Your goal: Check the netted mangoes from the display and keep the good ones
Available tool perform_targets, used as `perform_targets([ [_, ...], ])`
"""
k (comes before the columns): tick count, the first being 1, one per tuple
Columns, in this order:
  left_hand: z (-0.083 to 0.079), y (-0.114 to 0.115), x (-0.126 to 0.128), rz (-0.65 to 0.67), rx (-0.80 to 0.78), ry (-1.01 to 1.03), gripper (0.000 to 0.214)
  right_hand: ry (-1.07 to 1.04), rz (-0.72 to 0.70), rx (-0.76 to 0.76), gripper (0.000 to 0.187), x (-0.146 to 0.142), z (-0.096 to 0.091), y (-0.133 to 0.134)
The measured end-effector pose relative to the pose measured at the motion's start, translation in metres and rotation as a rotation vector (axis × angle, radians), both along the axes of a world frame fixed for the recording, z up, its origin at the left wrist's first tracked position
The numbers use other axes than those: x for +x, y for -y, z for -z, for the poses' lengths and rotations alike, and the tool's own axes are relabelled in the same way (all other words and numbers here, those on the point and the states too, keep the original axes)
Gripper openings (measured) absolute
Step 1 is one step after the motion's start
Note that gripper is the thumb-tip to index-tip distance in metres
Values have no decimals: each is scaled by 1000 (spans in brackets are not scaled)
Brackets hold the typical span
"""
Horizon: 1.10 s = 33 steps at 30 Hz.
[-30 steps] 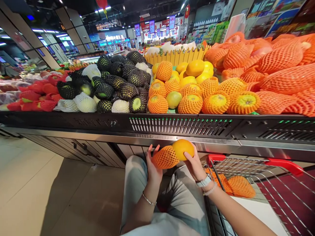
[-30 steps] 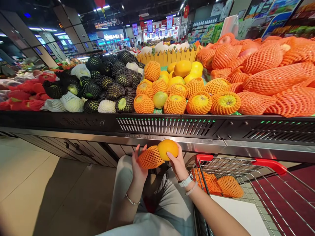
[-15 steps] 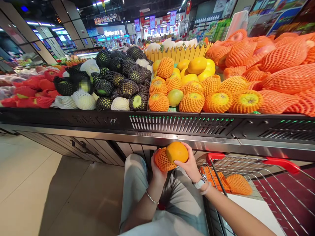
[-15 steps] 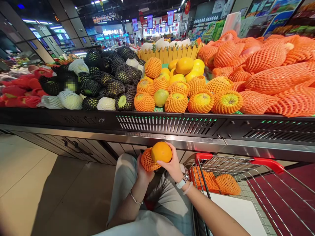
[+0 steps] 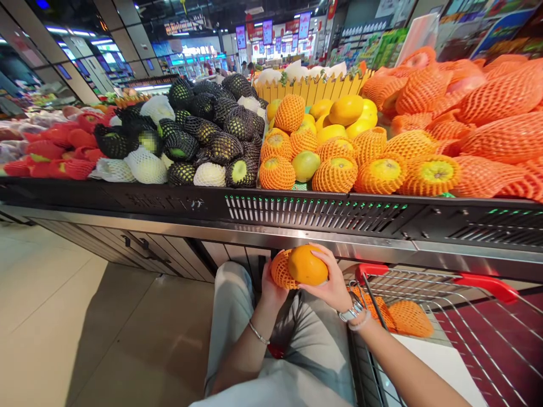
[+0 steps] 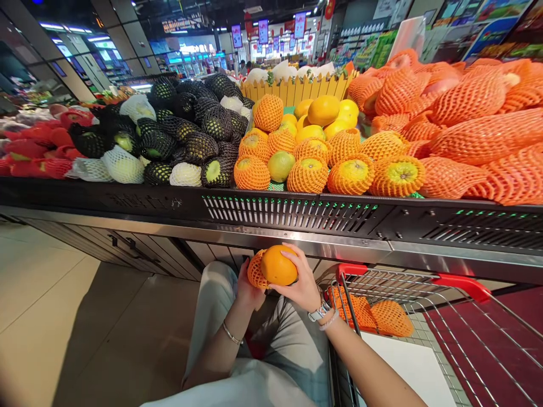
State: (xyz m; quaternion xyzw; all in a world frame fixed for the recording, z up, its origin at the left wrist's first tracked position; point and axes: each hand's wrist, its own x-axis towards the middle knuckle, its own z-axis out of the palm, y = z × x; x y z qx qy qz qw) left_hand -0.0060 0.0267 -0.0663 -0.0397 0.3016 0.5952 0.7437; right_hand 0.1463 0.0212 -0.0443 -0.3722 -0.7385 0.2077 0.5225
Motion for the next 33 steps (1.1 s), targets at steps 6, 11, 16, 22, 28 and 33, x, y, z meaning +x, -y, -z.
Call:
perform_targets([
  [6, 11, 1, 2, -63, 112, -147, 30, -55, -41, -43, 75, -4, 3, 3],
  [11, 12, 3, 0, -13, 58, -121, 39, -10, -71, -17, 75, -8, 3, 3],
  [16, 7, 0, -5, 2, 71, -133, 38, 119, -27, 82, 72, -8, 2, 2],
  [22, 15, -3, -10, 123, 102, -175, 37, 141, -97, 114, 77, -6, 4, 0],
  [28, 19, -8, -16, 141, 95, -148, 36, 249, -117, 193, 75, -6, 12, -2],
  [33, 8, -7, -20, 76, 160, -124, 31, 283, -93, 225, 76, -6, 11, -4],
])
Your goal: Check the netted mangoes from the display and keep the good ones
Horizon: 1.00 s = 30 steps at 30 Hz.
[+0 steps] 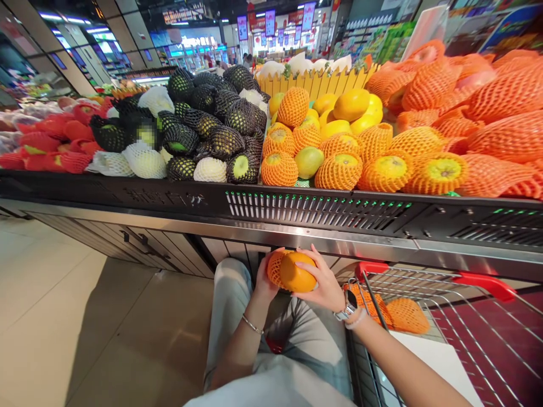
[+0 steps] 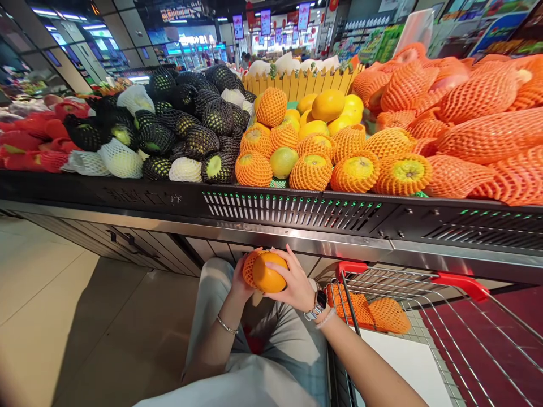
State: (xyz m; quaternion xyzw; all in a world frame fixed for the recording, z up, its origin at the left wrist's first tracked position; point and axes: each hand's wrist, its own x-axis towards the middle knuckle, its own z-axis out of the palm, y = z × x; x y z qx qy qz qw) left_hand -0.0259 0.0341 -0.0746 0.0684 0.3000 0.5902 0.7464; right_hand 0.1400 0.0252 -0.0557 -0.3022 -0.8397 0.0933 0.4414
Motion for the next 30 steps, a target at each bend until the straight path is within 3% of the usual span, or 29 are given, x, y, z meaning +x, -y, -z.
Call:
perform_targets([
  [7, -9, 8, 4, 91, -54, 20, 36, 39, -50, 39, 70, -1, -6, 0],
  [11, -10, 8, 3, 73, -71, 11, 37, 36, -60, 44, 68, -1, -5, -1],
  [18, -11, 8, 0, 20, 31, -21, 34, 98, -92, 18, 61, -2, -6, 4],
  [25, -17, 11, 5, 167, -99, 40, 52, 189, -145, 104, 43, -1, -12, 8],
  [30, -13, 13, 6, 123, -96, 31, 46, 291, -150, 76, 47, 0, -15, 4],
])
